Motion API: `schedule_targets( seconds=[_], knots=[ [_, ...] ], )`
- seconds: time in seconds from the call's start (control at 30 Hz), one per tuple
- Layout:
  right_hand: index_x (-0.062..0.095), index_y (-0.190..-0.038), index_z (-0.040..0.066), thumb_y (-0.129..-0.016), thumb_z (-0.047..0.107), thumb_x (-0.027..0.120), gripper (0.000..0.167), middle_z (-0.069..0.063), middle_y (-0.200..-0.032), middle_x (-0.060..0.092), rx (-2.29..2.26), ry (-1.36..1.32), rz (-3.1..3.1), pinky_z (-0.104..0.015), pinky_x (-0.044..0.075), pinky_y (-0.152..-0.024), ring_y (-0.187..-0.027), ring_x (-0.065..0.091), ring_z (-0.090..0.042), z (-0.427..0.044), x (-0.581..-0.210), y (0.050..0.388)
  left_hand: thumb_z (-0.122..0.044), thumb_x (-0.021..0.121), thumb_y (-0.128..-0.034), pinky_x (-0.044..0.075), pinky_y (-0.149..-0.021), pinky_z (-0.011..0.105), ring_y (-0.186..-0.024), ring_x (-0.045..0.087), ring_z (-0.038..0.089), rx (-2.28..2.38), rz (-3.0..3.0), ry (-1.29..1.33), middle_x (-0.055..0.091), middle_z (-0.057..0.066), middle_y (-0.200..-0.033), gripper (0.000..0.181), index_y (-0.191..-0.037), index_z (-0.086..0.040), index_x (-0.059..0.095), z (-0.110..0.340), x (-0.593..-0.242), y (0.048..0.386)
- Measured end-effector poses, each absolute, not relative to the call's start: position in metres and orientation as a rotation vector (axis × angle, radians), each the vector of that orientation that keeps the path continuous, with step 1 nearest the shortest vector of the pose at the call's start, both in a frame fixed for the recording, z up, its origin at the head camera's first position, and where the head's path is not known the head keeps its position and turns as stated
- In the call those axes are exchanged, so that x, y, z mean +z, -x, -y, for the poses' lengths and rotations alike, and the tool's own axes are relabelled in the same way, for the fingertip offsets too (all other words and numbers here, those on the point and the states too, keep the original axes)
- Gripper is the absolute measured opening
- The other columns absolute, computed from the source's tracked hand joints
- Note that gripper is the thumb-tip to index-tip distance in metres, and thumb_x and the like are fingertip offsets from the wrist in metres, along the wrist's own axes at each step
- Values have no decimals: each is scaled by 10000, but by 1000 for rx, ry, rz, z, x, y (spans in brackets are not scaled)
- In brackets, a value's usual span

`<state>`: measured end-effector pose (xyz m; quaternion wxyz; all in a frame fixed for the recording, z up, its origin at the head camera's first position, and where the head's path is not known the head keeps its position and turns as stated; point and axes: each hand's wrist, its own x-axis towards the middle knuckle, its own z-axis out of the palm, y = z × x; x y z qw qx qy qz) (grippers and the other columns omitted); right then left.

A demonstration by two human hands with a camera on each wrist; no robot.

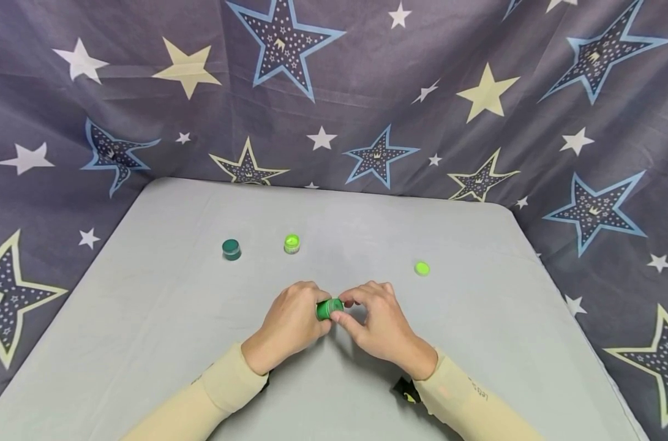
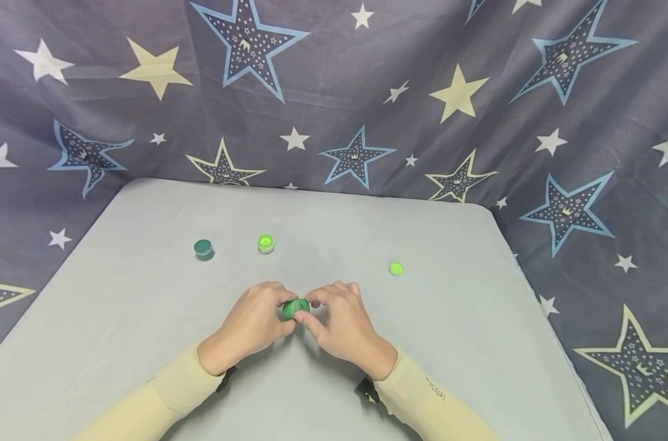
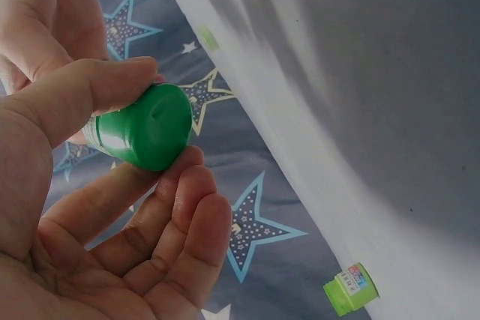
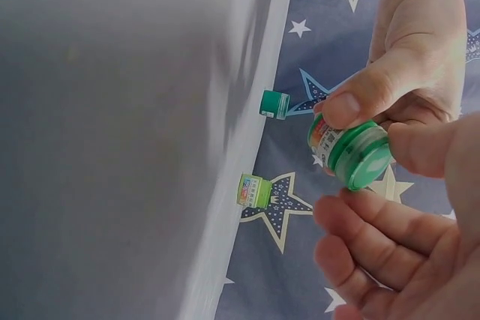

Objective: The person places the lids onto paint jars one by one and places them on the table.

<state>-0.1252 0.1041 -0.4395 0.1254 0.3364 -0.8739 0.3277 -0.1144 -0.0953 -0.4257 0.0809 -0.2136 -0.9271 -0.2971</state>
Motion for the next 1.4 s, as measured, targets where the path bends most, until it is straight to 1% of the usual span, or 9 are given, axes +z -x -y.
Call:
schedule_targets(
  seconds=[0.2, 0.53, 0.67, 0.8, 0.97, 1.07, 1.13, 1.27, 1.4],
  knots=[
    [761, -963, 127, -900, 302, 806, 192, 37, -891, 721, 934, -961, 2552, -340, 351, -778, -820, 641, -203, -104, -440, 125, -74, 900, -718, 399, -566, 243, -632, 439, 64, -887, 2769, 640, 510, -88, -666, 215, -748, -184, 718, 95, -426, 113],
    [748, -854, 150, -894, 334, 806, 197, 73, -805, 696, 933, -917, 2565, -318, 341, -747, -753, 626, -198, -105, -441, 124, -56, 895, -723, 408, -570, 242, -635, 449, 62, -886, 2767, 653, 551, -73, -678, 192, -772, -170, 749, 92, -426, 111],
    [747, -849, 154, -902, 341, 797, 200, 81, -798, 689, 930, -907, 2576, -317, 341, -746, -747, 621, -199, -105, -441, 125, -64, 900, -724, 409, -570, 243, -635, 450, 61, -880, 2766, 651, 559, -69, -686, 185, -783, -163, 755, 92, -426, 111],
    [753, -881, 143, -915, 346, 781, 208, 71, -809, 689, 933, -892, 2580, -328, 337, -753, -750, 610, -207, -104, -439, 125, -64, 902, -718, 415, -579, 249, -636, 454, 61, -875, 2762, 647, 561, -70, -686, 189, -771, -163, 749, 93, -426, 113],
    [753, -1017, 93, -891, 309, 808, 256, 0, -934, 733, 972, -921, 2531, -357, 340, -784, -831, 626, -226, -106, -437, 127, -66, 906, -714, 413, -579, 250, -631, 444, 69, -888, 2763, 653, 513, -84, -662, 219, -738, -175, 717, 94, -426, 114],
    [731, -1117, 91, -838, 252, 846, 342, -15, -1047, 739, 1001, -986, 2484, -372, 347, -822, -920, 633, -220, -108, -437, 128, -68, 912, -715, 403, -575, 248, -625, 430, 77, -887, 2756, 668, 458, -86, -634, 287, -680, -196, 657, 95, -426, 115],
    [717, -1160, 113, -800, 204, 860, 398, 7, -1104, 727, 1006, -1033, 2461, -382, 348, -847, -979, 626, -195, -110, -437, 128, -65, 914, -713, 398, -576, 248, -625, 424, 82, -888, 2750, 674, 435, -82, -623, 328, -653, -205, 623, 95, -426, 115],
    [705, -1196, 139, -760, 132, 861, 463, 34, -1188, 699, 1017, -1114, 2447, -407, 346, -887, -1086, 601, -162, -110, -436, 129, -69, 919, -711, 400, -579, 251, -629, 427, 80, -895, 2751, 671, 436, -83, -630, 297, -681, -200, 654, 95, -427, 115],
    [707, -1198, 152, -741, 91, 864, 487, 55, -1206, 686, 1016, -1136, 2454, -409, 343, -903, -1110, 594, -154, -111, -437, 129, -78, 928, -708, 410, -580, 251, -634, 437, 75, -904, 2754, 661, 459, -88, -641, 265, -720, -193, 690, 95, -427, 114]
  ],
)
